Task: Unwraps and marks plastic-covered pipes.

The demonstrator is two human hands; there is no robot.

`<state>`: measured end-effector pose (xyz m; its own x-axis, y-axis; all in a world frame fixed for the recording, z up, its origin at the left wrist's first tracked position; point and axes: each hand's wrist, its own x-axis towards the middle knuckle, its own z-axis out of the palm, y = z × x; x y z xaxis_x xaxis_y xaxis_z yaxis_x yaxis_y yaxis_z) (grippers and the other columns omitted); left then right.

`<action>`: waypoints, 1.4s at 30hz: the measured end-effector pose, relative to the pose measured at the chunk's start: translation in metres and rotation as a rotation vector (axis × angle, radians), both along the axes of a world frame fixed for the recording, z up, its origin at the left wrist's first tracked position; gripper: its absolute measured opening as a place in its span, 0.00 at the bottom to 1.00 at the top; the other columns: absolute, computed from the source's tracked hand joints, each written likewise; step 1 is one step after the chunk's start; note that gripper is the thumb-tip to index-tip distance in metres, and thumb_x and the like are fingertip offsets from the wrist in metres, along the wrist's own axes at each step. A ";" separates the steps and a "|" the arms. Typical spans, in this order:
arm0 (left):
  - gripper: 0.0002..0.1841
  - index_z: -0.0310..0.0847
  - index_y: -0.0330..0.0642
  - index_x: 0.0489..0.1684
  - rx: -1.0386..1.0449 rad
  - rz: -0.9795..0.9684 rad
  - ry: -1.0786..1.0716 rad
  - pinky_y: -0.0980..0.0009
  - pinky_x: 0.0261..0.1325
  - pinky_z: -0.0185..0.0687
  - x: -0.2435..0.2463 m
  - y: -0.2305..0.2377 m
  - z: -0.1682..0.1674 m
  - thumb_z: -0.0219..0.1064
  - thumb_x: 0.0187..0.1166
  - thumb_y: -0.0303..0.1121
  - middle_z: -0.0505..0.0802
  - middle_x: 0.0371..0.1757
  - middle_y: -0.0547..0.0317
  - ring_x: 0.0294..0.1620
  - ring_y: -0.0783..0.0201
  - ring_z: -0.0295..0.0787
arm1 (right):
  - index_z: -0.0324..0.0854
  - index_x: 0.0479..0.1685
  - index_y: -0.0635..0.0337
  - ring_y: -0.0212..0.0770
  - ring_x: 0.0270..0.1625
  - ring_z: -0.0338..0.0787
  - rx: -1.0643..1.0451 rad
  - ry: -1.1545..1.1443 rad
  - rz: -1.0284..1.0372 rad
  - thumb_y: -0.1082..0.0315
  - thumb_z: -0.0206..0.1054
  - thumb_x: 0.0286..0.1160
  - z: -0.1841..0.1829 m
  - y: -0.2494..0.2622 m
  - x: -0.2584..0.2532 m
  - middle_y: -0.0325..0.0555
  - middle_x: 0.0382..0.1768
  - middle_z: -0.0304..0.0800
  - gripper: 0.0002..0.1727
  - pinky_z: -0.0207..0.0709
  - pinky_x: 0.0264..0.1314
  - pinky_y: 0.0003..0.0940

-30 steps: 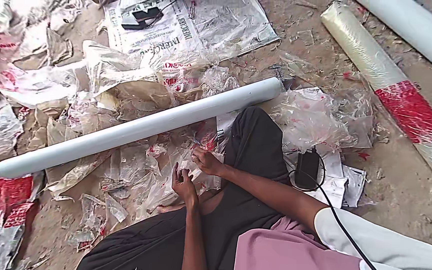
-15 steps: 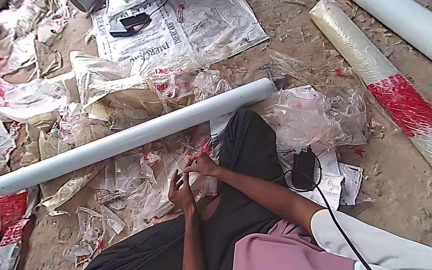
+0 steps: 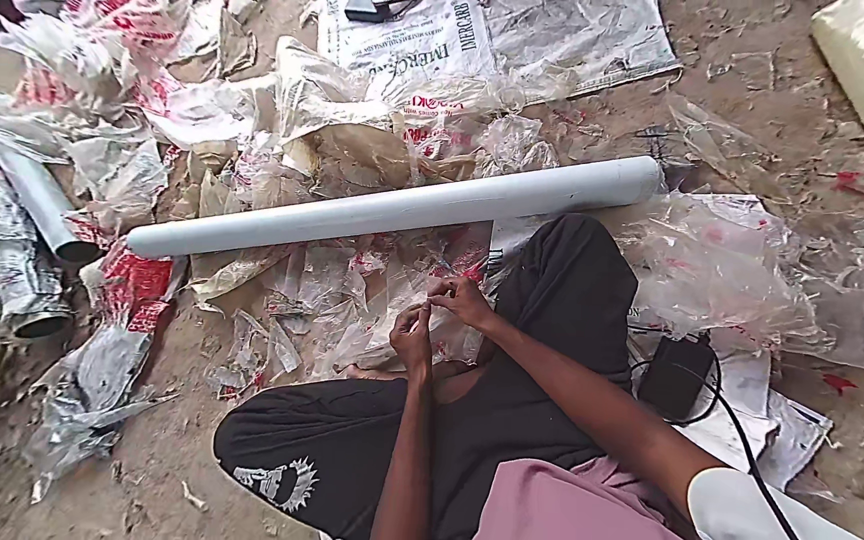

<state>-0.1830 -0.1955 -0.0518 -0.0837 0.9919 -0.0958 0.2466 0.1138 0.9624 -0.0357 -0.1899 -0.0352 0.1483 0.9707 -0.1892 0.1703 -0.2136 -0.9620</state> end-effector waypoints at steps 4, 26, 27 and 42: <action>0.12 0.91 0.34 0.55 -0.073 0.009 -0.017 0.76 0.27 0.85 0.002 0.000 0.012 0.61 0.89 0.30 0.97 0.53 0.53 0.28 0.73 0.91 | 0.88 0.29 0.63 0.25 0.22 0.79 -0.034 -0.041 -0.075 0.58 0.74 0.76 -0.003 0.001 -0.002 0.36 0.22 0.85 0.16 0.77 0.33 0.26; 0.14 0.95 0.43 0.50 0.379 -0.194 0.485 0.80 0.31 0.79 0.003 0.008 0.013 0.72 0.76 0.40 0.97 0.53 0.56 0.30 0.76 0.84 | 0.73 0.81 0.65 0.84 0.76 0.69 -0.051 -0.989 0.074 0.60 0.94 0.44 0.037 0.108 0.157 0.69 0.73 0.80 0.54 0.61 0.69 0.83; 0.15 0.95 0.41 0.51 0.385 -0.226 0.488 0.78 0.36 0.81 0.003 0.017 0.019 0.70 0.78 0.40 0.96 0.54 0.54 0.36 0.74 0.87 | 0.75 0.78 0.67 0.83 0.74 0.71 -0.056 -0.978 0.072 0.61 0.93 0.46 0.039 0.105 0.152 0.69 0.73 0.80 0.50 0.63 0.67 0.81; 0.21 0.87 0.48 0.68 0.481 -0.402 0.945 0.45 0.72 0.76 -0.003 0.191 0.034 0.65 0.85 0.48 0.89 0.73 0.53 0.75 0.48 0.82 | 0.84 0.60 0.69 0.83 0.66 0.74 -0.036 -0.953 0.091 0.64 0.94 0.44 0.046 0.091 0.136 0.76 0.61 0.77 0.37 0.69 0.57 0.79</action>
